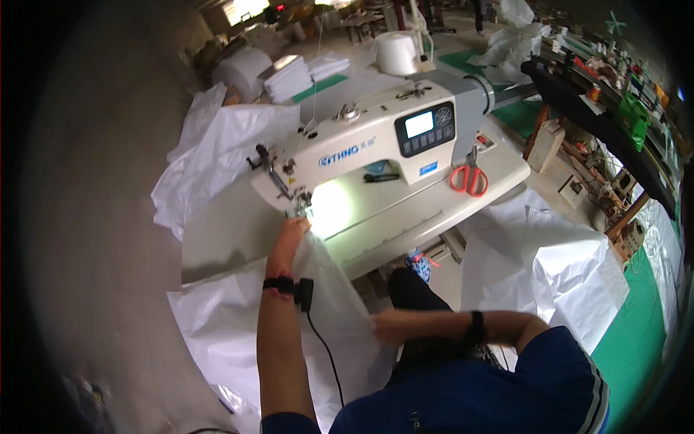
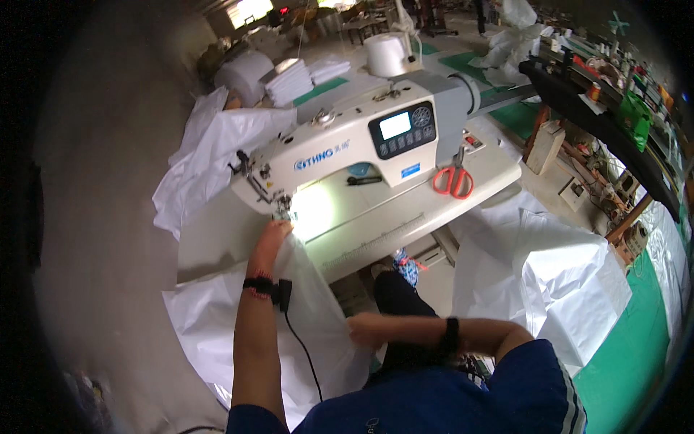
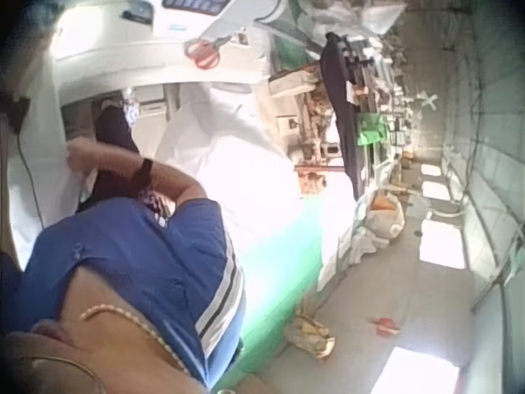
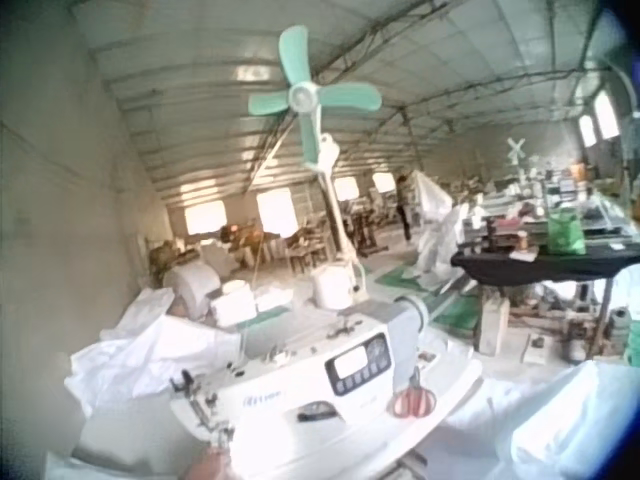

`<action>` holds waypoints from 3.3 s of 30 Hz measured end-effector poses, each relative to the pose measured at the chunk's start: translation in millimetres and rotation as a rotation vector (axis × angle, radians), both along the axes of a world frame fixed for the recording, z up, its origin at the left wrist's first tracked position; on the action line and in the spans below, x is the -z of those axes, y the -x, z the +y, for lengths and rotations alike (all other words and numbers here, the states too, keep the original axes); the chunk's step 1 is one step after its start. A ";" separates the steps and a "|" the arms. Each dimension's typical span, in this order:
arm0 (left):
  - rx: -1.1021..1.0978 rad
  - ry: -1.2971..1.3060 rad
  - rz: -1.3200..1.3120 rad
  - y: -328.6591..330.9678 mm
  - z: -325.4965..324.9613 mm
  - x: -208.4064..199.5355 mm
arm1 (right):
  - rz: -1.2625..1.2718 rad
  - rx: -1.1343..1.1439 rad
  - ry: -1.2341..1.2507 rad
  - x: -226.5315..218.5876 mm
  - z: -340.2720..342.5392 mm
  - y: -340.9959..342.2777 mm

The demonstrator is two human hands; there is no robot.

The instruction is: Sewing edges of large white plastic/vinyl sheets using an industrial sewing machine.

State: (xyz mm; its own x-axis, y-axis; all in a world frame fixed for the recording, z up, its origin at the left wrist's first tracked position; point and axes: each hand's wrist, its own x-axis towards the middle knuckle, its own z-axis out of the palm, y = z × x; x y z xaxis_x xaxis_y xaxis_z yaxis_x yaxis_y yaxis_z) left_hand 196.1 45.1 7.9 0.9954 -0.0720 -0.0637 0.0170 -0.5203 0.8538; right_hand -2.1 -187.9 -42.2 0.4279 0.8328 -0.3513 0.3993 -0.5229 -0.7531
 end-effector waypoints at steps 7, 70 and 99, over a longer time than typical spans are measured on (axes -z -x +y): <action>-0.159 0.320 0.265 -3.8 -8.3 -6.8 | -0.412 0.890 -0.497 -38.5 22.8 -171.7; 0.045 -0.527 -0.710 33.2 -0.8 31.3 | -0.618 0.628 0.035 -44.4 90.0 -117.5; 0.004 -0.700 -0.681 63.9 -34.9 28.8 | 0.073 1.087 -0.979 -25.0 63.5 -211.9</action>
